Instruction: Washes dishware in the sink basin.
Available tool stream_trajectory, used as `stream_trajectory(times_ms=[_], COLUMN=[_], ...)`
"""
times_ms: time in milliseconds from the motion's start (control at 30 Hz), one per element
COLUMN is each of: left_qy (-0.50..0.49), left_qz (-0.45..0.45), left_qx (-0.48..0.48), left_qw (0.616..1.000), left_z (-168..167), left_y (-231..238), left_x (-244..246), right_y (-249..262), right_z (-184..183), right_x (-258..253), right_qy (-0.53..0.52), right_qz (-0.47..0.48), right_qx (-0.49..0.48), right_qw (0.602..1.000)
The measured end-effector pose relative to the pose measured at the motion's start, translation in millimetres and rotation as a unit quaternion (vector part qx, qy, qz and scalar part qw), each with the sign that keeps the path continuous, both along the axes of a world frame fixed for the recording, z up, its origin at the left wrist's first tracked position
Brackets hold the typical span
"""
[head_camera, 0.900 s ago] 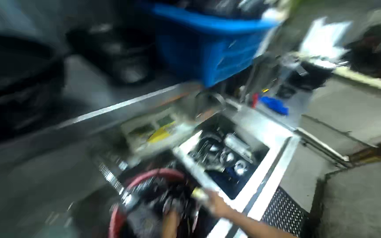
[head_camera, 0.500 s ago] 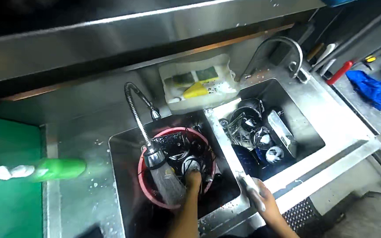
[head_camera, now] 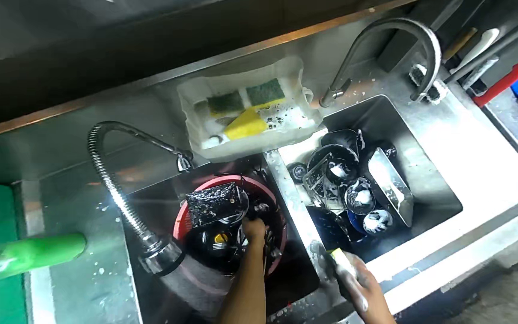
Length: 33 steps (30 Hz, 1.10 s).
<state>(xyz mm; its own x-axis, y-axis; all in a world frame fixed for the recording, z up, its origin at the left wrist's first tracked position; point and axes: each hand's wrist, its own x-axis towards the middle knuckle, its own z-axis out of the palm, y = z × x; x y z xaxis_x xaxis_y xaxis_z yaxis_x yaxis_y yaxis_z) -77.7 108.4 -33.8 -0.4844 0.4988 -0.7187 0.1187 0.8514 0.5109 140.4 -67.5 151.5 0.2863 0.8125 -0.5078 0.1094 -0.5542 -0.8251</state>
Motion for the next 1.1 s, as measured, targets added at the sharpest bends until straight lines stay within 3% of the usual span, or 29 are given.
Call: stream_trajectory(times_ms=[100,267,367,533,633,767,867,967,1100], left_qy=[-0.104,-0.260,-0.279,-0.301,-0.316,-0.325,-0.331,-0.324,-0.374], left_qz=[0.056,0.119,0.142,0.259,0.185,0.050,-0.014,0.002,0.002], left_qx=[0.037,-0.065,0.002,-0.045,0.001,0.136,0.212,0.266,0.262], left_qw=[0.992,0.956,0.950,0.916,0.930,0.935,0.919,0.908,0.890], left_z=[38,110,158,147,172,195,206,223,245], left_y=[-51,-125,-140,-167,-165,-165,-165,-159,-152], left_x=[-24,-90,-101,-90,-76,-59,-45,-45,-77], right_y=[21,34,24,-5,-8,10,26,31,36], right_z=[4,20,20,29,40,47,55,75,96], right_x=[-1,-15,-26,-57,-71,-97,-132,-151,-144], right_qy=[-0.007,0.005,0.002,-0.006,-0.054,-0.118,-0.145,-0.115,-0.130], right_qz=[-0.002,0.031,0.079,0.172,0.173,0.134,0.194,0.348,0.581], right_qx=[0.047,0.073,0.070,0.057,0.062,0.109,0.133,0.136,0.238], right_qw=[0.999,0.997,0.994,0.983,0.981,0.978,0.961,0.920,0.767])
